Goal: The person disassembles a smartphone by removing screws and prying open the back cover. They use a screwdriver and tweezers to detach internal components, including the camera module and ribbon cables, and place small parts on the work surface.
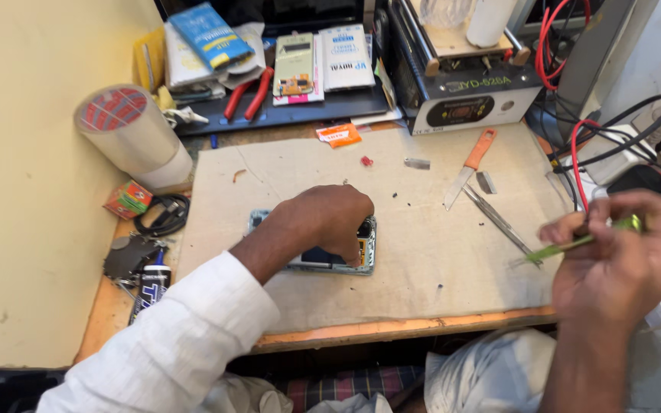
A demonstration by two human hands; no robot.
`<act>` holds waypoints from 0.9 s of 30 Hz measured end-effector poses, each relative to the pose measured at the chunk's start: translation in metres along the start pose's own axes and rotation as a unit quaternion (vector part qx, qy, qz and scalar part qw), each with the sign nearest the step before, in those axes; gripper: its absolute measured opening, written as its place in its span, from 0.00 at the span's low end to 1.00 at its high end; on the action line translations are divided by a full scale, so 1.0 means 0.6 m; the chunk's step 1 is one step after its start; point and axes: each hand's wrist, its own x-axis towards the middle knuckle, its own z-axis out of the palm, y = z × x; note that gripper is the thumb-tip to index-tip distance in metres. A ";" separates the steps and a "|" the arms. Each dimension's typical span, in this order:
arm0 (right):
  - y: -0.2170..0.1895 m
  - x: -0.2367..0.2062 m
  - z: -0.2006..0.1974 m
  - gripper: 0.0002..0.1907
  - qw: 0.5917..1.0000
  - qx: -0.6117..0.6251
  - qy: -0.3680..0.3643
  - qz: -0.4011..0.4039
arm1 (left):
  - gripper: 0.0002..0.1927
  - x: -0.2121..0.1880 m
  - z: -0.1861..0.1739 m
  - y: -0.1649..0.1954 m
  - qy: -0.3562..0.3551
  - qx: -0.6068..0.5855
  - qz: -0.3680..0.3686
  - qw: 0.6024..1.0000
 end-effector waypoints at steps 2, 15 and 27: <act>0.004 0.036 0.007 0.12 0.966 -0.246 -0.079 0.000 | 0.23 -0.005 0.019 0.005 0.081 0.001 0.046 0.996; -0.022 -0.043 0.082 0.12 0.904 -0.325 -0.195 0.196 | 0.21 -0.099 0.185 0.103 0.335 -0.611 0.054 0.715; 0.002 -0.040 0.137 0.19 0.862 -0.424 -0.208 0.181 | 0.14 -0.135 0.169 0.056 0.492 -0.408 -0.099 0.763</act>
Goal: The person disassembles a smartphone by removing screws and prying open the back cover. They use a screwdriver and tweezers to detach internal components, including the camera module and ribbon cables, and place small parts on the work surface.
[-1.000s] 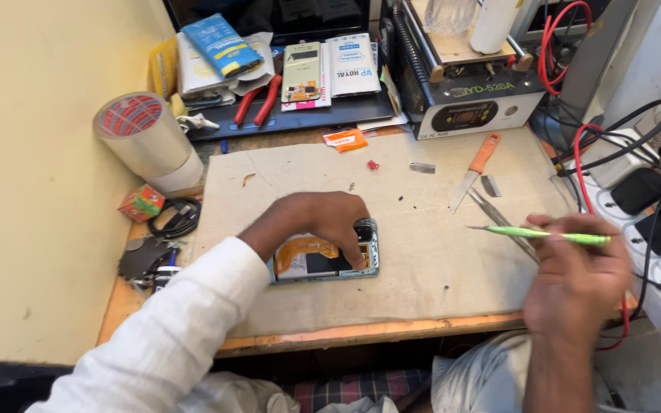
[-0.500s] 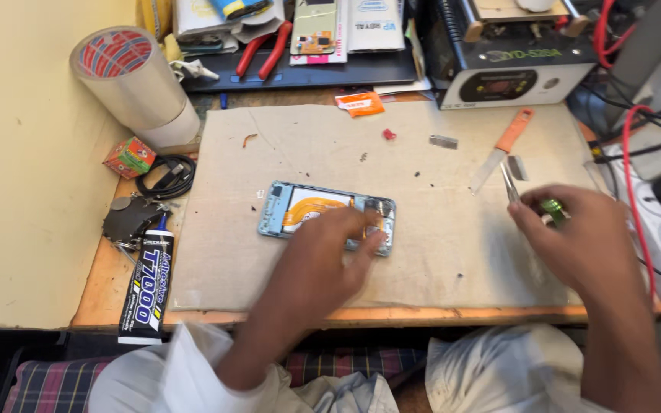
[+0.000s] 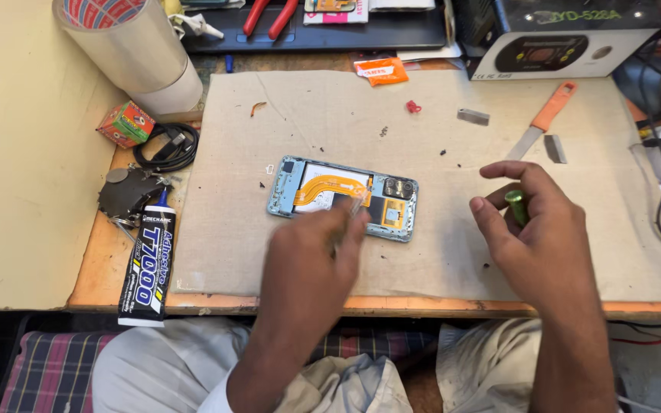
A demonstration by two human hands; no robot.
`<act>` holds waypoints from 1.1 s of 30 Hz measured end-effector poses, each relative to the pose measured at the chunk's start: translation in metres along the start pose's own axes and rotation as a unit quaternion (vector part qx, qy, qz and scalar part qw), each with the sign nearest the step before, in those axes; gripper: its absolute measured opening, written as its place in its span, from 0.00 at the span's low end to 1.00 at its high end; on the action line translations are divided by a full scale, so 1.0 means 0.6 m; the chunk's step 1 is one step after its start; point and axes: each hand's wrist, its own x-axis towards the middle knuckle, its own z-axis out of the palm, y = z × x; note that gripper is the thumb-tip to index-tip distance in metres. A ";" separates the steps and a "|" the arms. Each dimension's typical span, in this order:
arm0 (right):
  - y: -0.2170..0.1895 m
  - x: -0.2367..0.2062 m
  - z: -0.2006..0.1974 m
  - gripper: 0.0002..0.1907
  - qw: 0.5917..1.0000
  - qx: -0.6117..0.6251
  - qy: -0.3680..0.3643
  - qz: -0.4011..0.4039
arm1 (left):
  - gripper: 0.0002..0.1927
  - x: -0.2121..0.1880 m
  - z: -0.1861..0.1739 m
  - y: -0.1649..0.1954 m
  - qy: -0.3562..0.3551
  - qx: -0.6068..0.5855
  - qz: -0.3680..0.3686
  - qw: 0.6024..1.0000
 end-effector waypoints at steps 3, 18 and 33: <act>-0.004 0.018 0.003 0.23 0.985 -0.090 -0.128 -0.074 | 0.15 -0.005 -0.005 0.011 -0.155 0.093 -0.116 0.977; -0.030 -0.017 0.097 0.22 0.951 -0.121 -0.109 -0.261 | 0.09 -0.075 -0.022 -0.020 0.000 0.158 0.003 0.987; -0.034 -0.040 0.121 0.24 0.956 -0.168 -0.070 -0.232 | 0.07 -0.114 -0.026 -0.046 0.104 0.162 0.006 0.981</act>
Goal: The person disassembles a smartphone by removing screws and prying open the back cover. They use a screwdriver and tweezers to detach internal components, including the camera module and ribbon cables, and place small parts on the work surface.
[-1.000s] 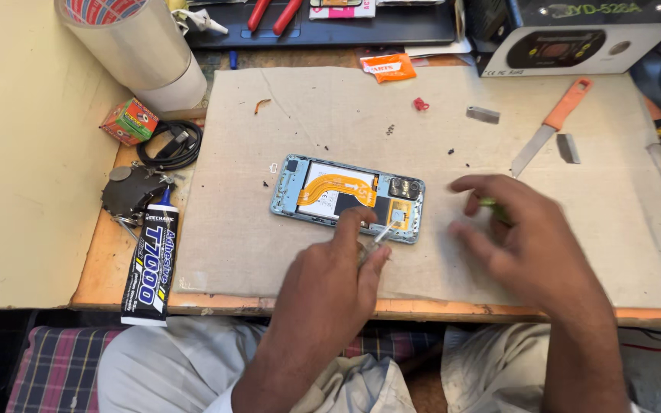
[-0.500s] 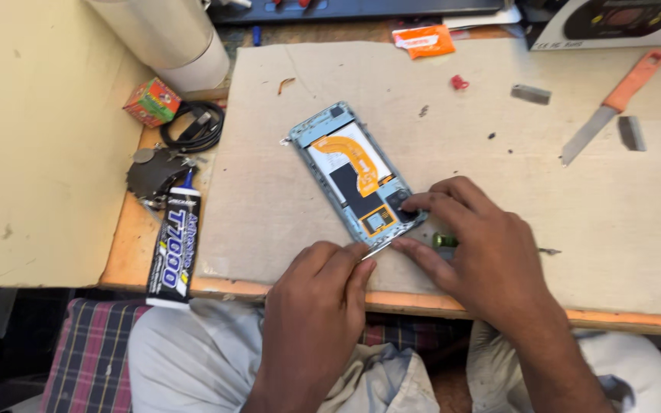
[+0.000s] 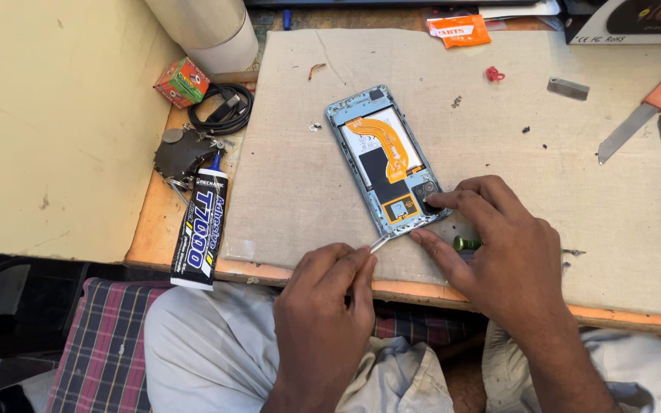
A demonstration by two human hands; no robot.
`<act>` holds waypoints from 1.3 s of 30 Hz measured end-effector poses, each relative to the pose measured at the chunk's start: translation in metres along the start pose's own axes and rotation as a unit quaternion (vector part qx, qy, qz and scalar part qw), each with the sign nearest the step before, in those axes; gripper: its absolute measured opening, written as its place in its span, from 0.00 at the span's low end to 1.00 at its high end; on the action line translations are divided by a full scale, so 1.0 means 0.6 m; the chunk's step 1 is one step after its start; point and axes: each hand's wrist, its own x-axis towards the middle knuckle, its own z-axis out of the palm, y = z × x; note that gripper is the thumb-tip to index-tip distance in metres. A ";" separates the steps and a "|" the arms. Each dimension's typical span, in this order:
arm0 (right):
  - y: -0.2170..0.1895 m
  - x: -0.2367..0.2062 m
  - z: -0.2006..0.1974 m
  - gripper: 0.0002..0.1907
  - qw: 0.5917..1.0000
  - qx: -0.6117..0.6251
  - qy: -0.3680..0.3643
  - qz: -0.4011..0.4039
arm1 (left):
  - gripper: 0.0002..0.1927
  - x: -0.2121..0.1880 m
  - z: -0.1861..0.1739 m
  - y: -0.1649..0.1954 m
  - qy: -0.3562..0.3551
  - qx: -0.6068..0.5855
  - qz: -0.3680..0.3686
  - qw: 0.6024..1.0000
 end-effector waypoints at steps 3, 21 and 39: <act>0.001 0.000 0.001 0.24 1.000 -0.008 -0.007 0.008 | 0.05 0.005 -0.003 0.003 0.002 0.007 0.013 1.000; 0.005 -0.002 0.002 0.23 1.000 0.014 0.012 -0.017 | 0.02 0.054 -0.037 -0.017 -0.095 0.023 0.099 0.990; 0.010 -0.011 0.001 0.21 0.999 0.026 0.014 -0.030 | 0.06 0.014 -0.001 0.010 -0.019 0.125 0.114 0.985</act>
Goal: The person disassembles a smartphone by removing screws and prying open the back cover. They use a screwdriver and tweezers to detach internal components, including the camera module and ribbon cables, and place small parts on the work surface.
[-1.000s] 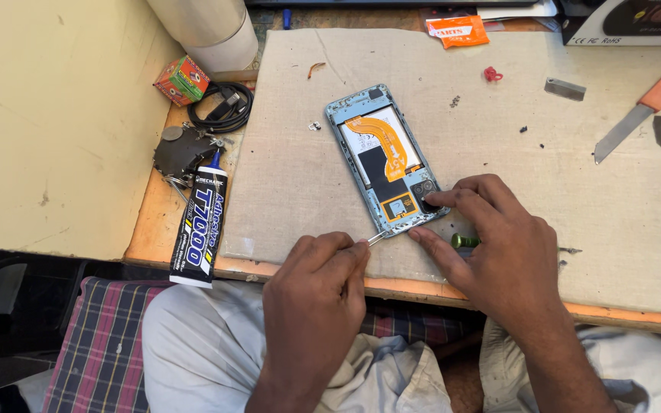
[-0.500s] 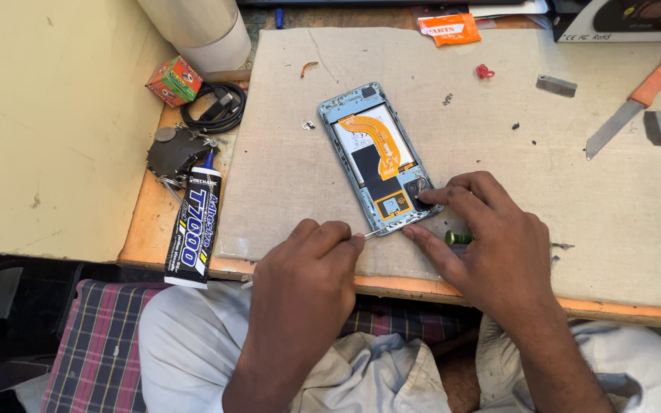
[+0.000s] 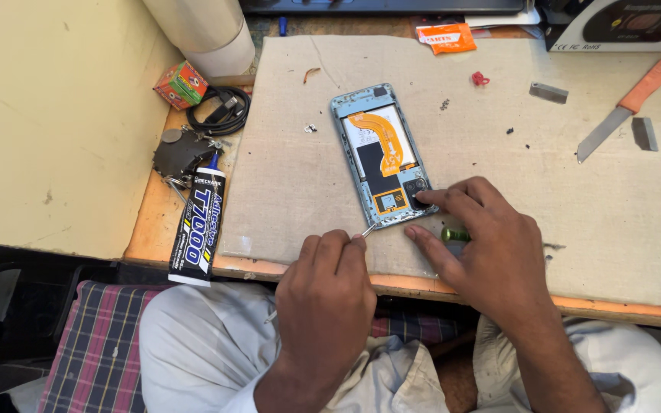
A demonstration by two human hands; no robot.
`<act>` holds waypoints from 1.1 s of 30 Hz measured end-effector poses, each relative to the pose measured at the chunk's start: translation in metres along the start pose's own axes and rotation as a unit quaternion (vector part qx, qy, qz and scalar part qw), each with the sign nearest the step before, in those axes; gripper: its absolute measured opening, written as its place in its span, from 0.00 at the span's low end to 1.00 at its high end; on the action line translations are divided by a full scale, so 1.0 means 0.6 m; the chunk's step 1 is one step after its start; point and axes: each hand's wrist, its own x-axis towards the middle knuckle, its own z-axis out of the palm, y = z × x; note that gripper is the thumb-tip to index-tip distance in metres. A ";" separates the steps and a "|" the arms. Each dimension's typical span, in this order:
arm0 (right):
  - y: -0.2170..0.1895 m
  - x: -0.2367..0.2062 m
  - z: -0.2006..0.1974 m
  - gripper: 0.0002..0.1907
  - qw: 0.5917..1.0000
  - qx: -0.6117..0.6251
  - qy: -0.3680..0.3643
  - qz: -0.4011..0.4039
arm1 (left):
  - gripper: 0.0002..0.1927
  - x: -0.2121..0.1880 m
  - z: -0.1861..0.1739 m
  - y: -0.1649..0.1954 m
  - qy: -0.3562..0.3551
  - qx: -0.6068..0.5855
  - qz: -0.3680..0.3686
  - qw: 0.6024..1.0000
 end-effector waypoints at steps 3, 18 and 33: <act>0.007 -0.007 -0.020 0.21 0.978 0.184 -0.010 0.099 | 0.04 0.001 0.013 -0.002 0.030 -0.042 -0.066 0.997; -0.053 0.028 -0.040 0.13 0.911 0.398 0.098 -0.058 | 0.04 0.005 0.018 -0.012 0.008 -0.146 -0.145 0.979; -0.092 0.050 -0.051 0.12 0.934 0.327 0.121 -0.071 | 0.04 0.014 0.004 -0.015 -0.064 -0.167 -0.193 0.965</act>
